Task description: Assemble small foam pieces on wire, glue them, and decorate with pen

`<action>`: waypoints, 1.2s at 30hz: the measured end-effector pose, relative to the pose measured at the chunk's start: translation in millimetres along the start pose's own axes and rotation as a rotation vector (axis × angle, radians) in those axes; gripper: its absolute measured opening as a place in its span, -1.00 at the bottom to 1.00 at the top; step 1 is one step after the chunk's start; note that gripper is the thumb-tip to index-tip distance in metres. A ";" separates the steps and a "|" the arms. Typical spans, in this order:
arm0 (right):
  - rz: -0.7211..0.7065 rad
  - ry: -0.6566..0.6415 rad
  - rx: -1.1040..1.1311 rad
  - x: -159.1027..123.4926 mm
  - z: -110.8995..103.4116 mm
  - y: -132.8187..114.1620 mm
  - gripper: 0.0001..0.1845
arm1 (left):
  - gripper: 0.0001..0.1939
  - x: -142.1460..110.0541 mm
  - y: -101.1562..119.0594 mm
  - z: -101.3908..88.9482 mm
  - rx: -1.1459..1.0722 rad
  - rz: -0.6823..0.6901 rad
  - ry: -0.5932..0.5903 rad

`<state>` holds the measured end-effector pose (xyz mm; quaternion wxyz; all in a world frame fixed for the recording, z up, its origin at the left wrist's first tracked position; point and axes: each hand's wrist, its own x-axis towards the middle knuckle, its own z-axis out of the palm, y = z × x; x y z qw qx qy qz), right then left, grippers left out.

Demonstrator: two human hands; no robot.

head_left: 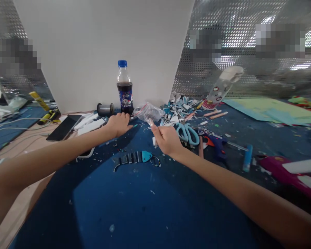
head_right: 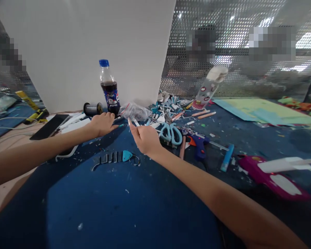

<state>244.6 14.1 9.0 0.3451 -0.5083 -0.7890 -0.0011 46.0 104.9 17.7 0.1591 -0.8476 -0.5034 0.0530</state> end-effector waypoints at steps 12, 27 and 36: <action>-0.168 -0.271 0.008 -19.0 -9.8 -36.3 -0.45 | -0.70 -34.7 4.6 -37.2 0.030 -0.064 -0.172; 0.366 -0.544 0.879 -32.2 -11.2 -74.7 -0.50 | -0.82 -153.0 30.5 -21.2 -0.191 0.453 0.621; -0.305 -0.259 0.325 -55.1 4.7 -83.9 -0.54 | -0.71 -156.4 29.1 -5.9 -0.361 0.616 0.791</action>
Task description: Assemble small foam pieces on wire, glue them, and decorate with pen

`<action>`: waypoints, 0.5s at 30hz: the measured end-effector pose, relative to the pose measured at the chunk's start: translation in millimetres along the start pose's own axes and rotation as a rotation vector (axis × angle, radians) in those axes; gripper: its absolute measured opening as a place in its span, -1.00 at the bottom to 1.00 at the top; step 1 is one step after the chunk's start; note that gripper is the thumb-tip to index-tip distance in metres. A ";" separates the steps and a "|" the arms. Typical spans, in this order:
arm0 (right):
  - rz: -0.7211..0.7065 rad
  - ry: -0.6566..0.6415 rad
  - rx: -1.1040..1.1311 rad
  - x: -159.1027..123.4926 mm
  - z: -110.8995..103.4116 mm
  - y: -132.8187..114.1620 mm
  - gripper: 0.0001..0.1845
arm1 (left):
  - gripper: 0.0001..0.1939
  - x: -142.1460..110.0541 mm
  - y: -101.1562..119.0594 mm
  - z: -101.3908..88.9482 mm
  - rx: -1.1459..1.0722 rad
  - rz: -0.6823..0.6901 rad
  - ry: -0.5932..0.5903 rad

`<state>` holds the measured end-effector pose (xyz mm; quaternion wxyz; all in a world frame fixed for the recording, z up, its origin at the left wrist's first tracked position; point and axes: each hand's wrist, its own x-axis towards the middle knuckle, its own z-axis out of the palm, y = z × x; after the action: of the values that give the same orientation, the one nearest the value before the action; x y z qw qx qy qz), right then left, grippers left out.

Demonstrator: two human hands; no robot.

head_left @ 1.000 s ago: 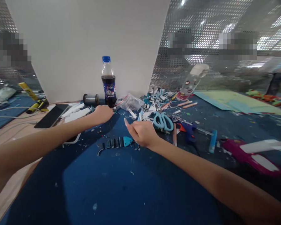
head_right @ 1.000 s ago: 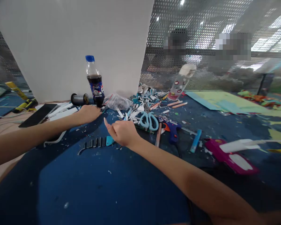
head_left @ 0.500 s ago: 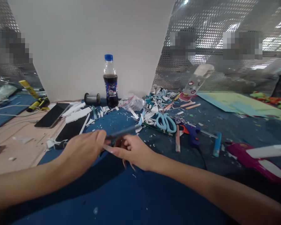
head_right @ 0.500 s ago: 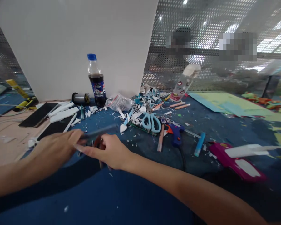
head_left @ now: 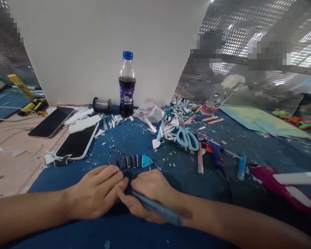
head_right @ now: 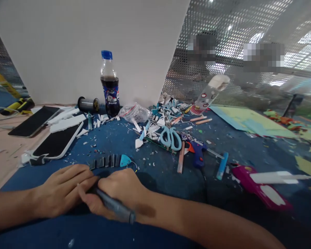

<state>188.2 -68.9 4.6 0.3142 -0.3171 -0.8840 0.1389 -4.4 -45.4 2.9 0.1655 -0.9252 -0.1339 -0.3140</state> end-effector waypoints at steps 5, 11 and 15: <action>-0.289 0.178 -0.089 -11.7 12.4 0.9 -0.55 | -0.64 -1.7 7.2 -4.6 -0.082 0.083 0.015; -0.320 0.198 -0.085 -13.7 14.8 4.2 -0.54 | -0.58 -10.1 14.3 -2.1 -0.081 0.066 0.070; -0.288 0.189 -0.046 -17.5 22.6 7.8 -0.56 | -0.66 -36.7 24.0 10.5 -0.077 -0.026 0.125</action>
<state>187.9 -75.4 -24.3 0.4052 -0.2059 -0.8898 0.0415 -18.5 -68.4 -33.2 0.1338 -0.9077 -0.1231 -0.3782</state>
